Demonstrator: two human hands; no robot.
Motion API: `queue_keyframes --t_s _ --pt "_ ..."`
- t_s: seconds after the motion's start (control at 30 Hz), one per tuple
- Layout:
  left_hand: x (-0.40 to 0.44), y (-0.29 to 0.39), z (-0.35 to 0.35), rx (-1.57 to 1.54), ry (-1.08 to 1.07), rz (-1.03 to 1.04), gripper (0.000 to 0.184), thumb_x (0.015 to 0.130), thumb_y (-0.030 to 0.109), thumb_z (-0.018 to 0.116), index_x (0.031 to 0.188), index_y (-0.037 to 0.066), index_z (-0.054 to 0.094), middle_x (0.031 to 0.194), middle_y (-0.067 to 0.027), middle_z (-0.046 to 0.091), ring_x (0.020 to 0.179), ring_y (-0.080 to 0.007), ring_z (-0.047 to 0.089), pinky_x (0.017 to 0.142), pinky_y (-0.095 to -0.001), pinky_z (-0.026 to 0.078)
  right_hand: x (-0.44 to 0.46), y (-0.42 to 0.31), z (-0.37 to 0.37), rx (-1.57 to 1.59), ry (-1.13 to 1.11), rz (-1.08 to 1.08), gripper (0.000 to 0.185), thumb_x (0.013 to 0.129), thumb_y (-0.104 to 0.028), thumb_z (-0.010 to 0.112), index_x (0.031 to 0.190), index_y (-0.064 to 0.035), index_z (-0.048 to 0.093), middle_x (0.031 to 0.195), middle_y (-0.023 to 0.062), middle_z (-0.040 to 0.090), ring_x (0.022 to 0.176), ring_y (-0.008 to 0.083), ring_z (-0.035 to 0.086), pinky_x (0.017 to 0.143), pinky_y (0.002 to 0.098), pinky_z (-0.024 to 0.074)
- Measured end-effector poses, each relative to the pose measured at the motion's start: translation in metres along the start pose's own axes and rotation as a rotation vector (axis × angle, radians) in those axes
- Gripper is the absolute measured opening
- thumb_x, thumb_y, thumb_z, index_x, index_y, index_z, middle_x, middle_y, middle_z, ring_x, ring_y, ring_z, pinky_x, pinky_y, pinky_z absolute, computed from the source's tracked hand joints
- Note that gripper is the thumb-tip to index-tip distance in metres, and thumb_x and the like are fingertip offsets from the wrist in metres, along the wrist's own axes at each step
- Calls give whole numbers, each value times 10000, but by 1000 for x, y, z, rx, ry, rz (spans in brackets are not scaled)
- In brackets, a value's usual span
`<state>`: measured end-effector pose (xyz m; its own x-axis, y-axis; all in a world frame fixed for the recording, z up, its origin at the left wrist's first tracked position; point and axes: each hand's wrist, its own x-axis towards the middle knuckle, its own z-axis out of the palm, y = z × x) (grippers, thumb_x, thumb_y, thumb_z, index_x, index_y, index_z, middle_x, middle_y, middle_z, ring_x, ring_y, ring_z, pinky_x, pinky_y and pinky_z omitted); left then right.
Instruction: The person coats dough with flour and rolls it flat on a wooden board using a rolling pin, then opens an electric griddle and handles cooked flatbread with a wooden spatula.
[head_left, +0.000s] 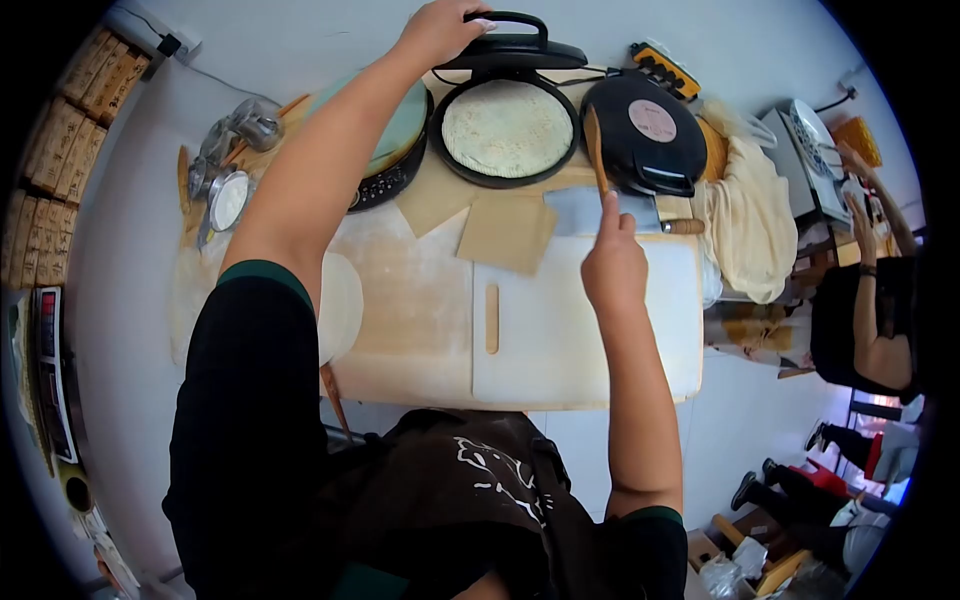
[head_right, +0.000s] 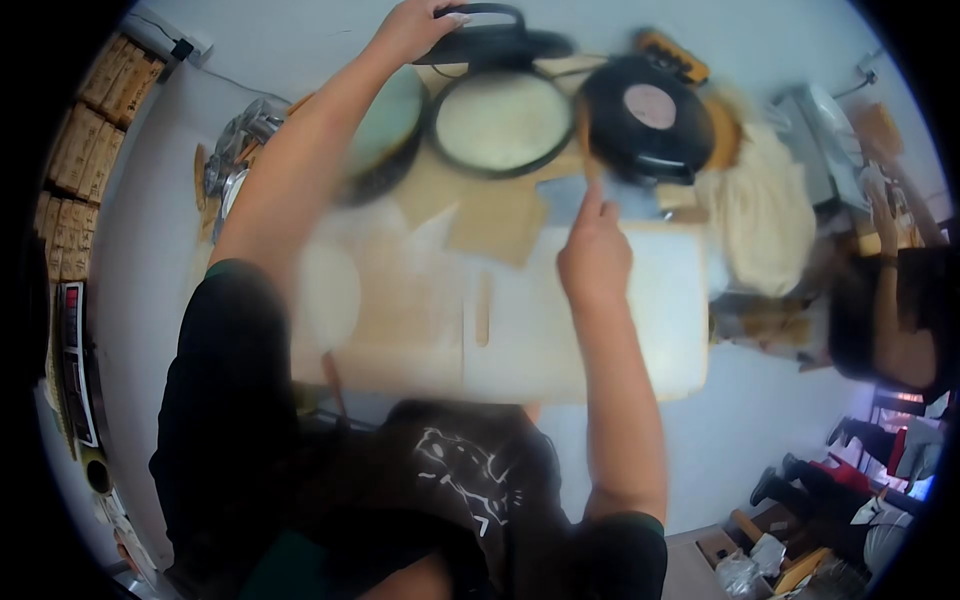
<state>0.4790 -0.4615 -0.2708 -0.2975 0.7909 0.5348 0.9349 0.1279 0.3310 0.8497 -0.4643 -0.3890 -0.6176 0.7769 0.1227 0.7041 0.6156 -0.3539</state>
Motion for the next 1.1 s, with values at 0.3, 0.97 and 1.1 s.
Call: queue_keyframes --t_s 0.3,0.97,1.1 --pt "22 -9 -13 -49 -70 -18 291 876 272 687 1080 75 754 985 -196 732 890 -359 697 802 -435 535 76 -51 75 -190 19 19 580 932 -51 542 1455 130 369 1181 249 601 786 329 738 639 389 605" --pt "24 -11 -7 -64 -23 58 294 879 314 690 1061 96 766 983 -193 730 920 -391 685 823 -461 532 113 -62 14 -440 239 -841 522 796 -85 666 1312 -142 613 991 13 581 787 185 637 608 309 543" --pt "21 -13 -5 -61 -48 63 278 882 325 695 1058 124 774 974 -178 734 909 -381 691 816 -453 540 126 -69 5 -551 121 -1004 425 802 -71 651 1222 -136 654 962 5 580 793 171 634 642 312 538"
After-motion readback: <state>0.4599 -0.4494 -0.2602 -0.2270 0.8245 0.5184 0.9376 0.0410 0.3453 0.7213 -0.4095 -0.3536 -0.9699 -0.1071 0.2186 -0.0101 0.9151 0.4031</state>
